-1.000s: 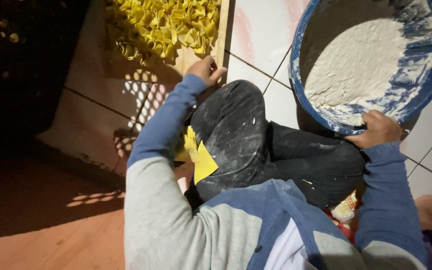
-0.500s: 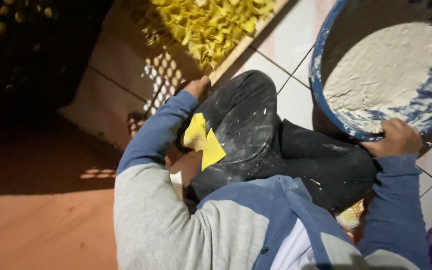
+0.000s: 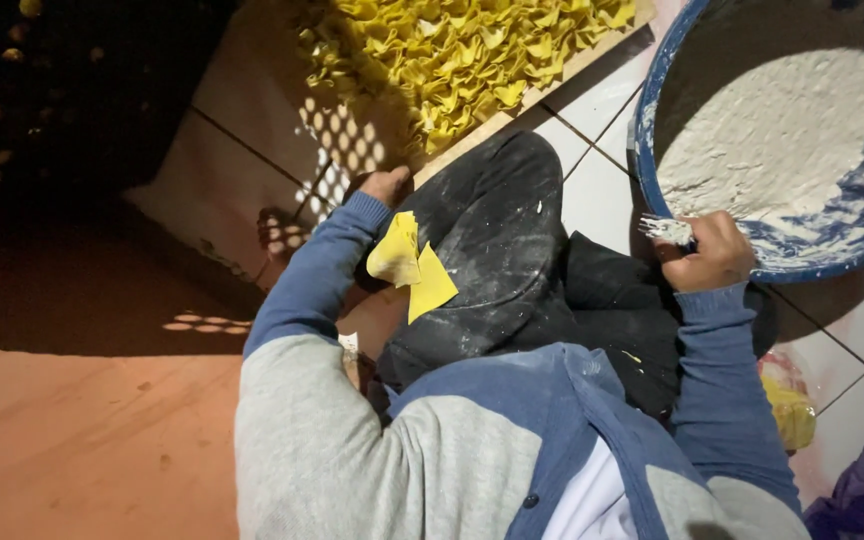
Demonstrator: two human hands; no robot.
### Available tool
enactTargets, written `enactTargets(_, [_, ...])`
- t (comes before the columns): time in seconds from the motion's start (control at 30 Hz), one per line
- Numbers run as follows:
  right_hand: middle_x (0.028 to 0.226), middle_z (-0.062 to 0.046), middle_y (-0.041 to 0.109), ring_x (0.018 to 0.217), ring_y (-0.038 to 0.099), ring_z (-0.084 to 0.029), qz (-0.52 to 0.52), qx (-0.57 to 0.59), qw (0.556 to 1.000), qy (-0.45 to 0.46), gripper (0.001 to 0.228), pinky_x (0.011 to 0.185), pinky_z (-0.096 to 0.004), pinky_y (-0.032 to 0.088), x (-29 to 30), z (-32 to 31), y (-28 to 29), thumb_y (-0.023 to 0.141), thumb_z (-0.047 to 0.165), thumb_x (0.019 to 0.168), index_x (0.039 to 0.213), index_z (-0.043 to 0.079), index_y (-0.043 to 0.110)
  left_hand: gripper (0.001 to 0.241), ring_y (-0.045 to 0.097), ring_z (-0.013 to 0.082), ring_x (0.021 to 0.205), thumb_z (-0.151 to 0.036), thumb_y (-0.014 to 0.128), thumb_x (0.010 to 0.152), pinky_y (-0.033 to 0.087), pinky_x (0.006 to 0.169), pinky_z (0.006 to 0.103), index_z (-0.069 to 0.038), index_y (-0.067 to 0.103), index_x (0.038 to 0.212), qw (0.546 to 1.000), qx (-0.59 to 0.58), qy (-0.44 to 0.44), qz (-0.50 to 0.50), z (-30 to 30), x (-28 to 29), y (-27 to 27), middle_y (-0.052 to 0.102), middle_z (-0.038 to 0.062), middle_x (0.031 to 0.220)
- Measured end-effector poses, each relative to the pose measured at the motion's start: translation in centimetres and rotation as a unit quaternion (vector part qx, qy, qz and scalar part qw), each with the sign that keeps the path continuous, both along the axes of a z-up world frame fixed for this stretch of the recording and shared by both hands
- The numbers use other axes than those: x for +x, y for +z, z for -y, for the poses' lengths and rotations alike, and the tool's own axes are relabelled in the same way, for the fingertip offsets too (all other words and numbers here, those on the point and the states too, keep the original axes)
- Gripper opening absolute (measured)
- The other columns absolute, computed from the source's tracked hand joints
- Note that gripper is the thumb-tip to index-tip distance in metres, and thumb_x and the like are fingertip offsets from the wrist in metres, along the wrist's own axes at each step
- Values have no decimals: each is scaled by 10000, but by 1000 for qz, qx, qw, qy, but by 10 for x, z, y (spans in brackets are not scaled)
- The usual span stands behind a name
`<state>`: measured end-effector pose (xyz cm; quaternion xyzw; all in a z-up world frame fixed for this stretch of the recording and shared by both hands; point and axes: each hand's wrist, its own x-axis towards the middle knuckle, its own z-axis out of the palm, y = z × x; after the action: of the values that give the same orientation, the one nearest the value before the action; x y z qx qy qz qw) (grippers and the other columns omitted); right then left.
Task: The person picks up square wrappers, uses a fork to place filling from a large bowl onto the wrappers, and folds them into triangular dumplings, placing each finished dumpling onto a wooden tray.
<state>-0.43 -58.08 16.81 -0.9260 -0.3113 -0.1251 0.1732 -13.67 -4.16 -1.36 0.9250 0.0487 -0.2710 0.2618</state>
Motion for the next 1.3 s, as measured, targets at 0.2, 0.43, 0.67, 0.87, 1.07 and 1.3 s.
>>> enactTargets(0.2, [808, -117, 533, 650, 500, -281, -13, 10, 1000, -10, 406, 538, -396, 320, 1, 5, -12, 884, 210, 881, 732, 57, 539, 360, 708, 311, 991, -170, 761, 810, 572, 875, 392, -71, 637, 1133, 992, -30, 107, -62, 8, 4, 35, 735, 159, 1100])
enactTargets(0.43, [772, -114, 502, 627, 465, -273, -35, 44, 998, 5, 195, 517, -381, 298, 0, 1, -10, 803, 127, 829, 805, 2, 656, 375, 618, 290, 750, -416, 751, 886, 529, 670, 451, -61, 652, 954, 985, -19, 168, -29, 13, 3, 24, 687, 143, 864])
enactTargets(0.67, [612, 8, 365, 524, 475, -254, -16, 136, 986, -91, 305, 555, -250, 426, -8, -54, 27, 746, 216, 866, 642, 133, 555, 580, 628, 399, 1226, -392, 659, 918, 509, 1077, 469, -18, 627, 1360, 966, -79, 243, -50, 5, -13, 22, 676, 274, 1263])
enactTargets(0.87, [719, -57, 445, 656, 585, -347, -14, 90, 996, -17, 328, 613, -338, 489, -31, -39, 30, 861, 226, 713, 742, 87, 566, 203, 704, 86, 990, -567, 665, 866, 596, 875, 290, -377, 683, 934, 858, 103, 502, 21, -27, -2, 6, 702, -145, 948])
enactTargets(1.07, [818, -125, 542, 679, 542, -376, -29, -53, 998, -30, 436, 547, -477, 374, -35, -41, 35, 823, 356, 833, 769, 45, 526, 98, 671, 236, 891, -250, 744, 716, 537, 802, 358, -279, 741, 810, 732, 77, 643, 211, -27, 63, -10, 724, 38, 921])
enactTargets(1.3, [772, -112, 497, 582, 477, -360, -23, -52, 997, -45, 568, 507, -477, 315, -39, -43, 36, 845, 439, 877, 721, 71, 443, 300, 639, 127, 574, -324, 804, 854, 623, 618, 302, -157, 637, 669, 727, 9, 665, 170, -20, 95, 14, 726, 21, 691])
